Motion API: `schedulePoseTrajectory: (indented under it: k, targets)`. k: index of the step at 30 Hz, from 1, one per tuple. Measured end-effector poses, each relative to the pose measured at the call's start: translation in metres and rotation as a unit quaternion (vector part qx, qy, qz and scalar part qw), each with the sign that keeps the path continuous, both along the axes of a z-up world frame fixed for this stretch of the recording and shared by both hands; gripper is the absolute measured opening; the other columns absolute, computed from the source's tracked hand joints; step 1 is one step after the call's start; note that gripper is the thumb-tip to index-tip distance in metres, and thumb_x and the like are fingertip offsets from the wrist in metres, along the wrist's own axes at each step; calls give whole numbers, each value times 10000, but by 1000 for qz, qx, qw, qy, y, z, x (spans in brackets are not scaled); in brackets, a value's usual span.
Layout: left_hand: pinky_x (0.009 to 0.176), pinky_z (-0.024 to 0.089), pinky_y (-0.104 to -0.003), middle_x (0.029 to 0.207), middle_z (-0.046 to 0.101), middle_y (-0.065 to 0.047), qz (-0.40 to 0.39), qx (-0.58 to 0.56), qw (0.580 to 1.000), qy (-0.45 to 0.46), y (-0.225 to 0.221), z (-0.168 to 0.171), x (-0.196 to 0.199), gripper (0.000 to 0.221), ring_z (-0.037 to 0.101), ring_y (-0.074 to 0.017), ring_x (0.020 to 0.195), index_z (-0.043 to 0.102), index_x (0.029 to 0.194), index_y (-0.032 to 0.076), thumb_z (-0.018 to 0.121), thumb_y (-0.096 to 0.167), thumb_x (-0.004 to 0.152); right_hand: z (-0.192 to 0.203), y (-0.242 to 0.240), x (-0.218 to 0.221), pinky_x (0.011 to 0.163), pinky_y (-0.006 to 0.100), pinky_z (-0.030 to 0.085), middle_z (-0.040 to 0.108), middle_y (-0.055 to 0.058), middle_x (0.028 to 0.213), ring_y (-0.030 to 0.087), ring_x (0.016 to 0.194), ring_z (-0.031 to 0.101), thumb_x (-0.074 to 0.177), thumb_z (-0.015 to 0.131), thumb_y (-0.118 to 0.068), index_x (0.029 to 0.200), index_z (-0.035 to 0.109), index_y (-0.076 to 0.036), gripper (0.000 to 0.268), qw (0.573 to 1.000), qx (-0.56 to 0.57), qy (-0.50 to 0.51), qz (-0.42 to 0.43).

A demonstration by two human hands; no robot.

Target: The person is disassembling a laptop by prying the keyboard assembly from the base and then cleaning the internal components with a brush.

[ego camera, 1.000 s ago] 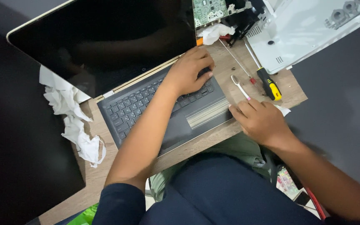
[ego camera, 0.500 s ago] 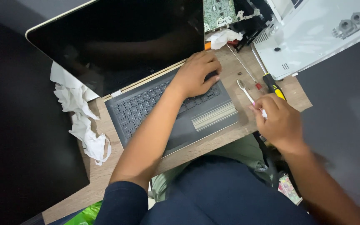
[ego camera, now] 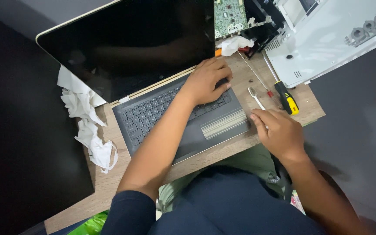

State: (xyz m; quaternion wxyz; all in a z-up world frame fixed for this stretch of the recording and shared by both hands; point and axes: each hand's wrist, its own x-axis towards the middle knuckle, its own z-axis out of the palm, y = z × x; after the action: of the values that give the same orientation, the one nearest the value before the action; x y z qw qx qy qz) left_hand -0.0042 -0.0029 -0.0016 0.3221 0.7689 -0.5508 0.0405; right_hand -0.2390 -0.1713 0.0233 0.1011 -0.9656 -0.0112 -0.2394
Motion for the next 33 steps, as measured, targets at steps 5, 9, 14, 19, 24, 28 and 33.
schedulePoseTrajectory:
  k: [5, 9, 14, 19, 24, 28, 33]
  targets:
    - [1066, 446, -572, 1014, 653, -81, -7, -6, 1000, 5, 0, 3, 1, 160, 632, -361, 1116, 679, 975, 169, 685, 321, 925, 11, 9, -1, 639, 307, 570, 727, 19, 796, 210, 732, 731, 954, 756, -323, 1099, 757, -148, 227, 999, 23, 37, 8]
    - [1087, 429, -580, 1035, 658, -98, -10, -3, 1000, 11, 1, -2, 2, 152, 627, -372, 1143, 676, 980, 164, 672, 308, 933, 31, 23, -7, 670, 371, 585, 729, 46, 805, 252, 798, 741, 653, 913, -384, 1186, 721, -121, 625, 990, 92, 93, 46]
    - [1085, 432, -593, 1045, 659, -117, -8, 0, 1000, 8, -2, -7, 2, 156, 627, -388, 1156, 677, 973, 162, 673, 311, 930, 10, 12, -9, 704, 402, 588, 735, 49, 852, 280, 847, 736, 694, 903, -292, 1219, 700, -106, 593, 980, 140, 135, 28]
    - [1111, 419, -581, 1080, 675, -137, 4, 11, 1000, -5, -2, -4, -5, 171, 631, -392, 1177, 683, 989, 156, 658, 319, 945, -3, 14, -11, 757, 357, 584, 699, 6, 852, 247, 895, 726, 615, 946, -254, 1148, 721, -131, 591, 977, 166, 133, 2]
    - [1121, 385, -557, 1334, 651, -61, 135, 244, 952, -126, -9, 38, -58, 395, 600, -290, 1283, 716, 1240, 256, 675, 478, 916, -9, 13, -5, 799, 432, 556, 653, 46, 848, 301, 902, 694, 646, 953, -235, 1129, 682, -95, 572, 944, 238, 218, -72]
    - [1085, 395, -588, 1373, 616, -109, 155, 322, 930, -90, -2, 70, -98, 498, 583, -318, 1277, 675, 1308, 216, 664, 511, 906, -24, 2, 0, 804, 449, 534, 667, 82, 865, 322, 921, 676, 661, 952, -299, 1104, 665, -79, 571, 916, 308, 250, -57]
    - [1151, 338, -642, 1439, 551, -228, 86, 311, 946, -12, 35, 95, -145, 698, 513, -406, 1390, 622, 1365, 69, 769, 490, 828, -17, -3, 7, 817, 407, 512, 691, 83, 819, 260, 901, 673, 672, 963, -259, 1029, 685, -81, 487, 875, 387, 283, -62]
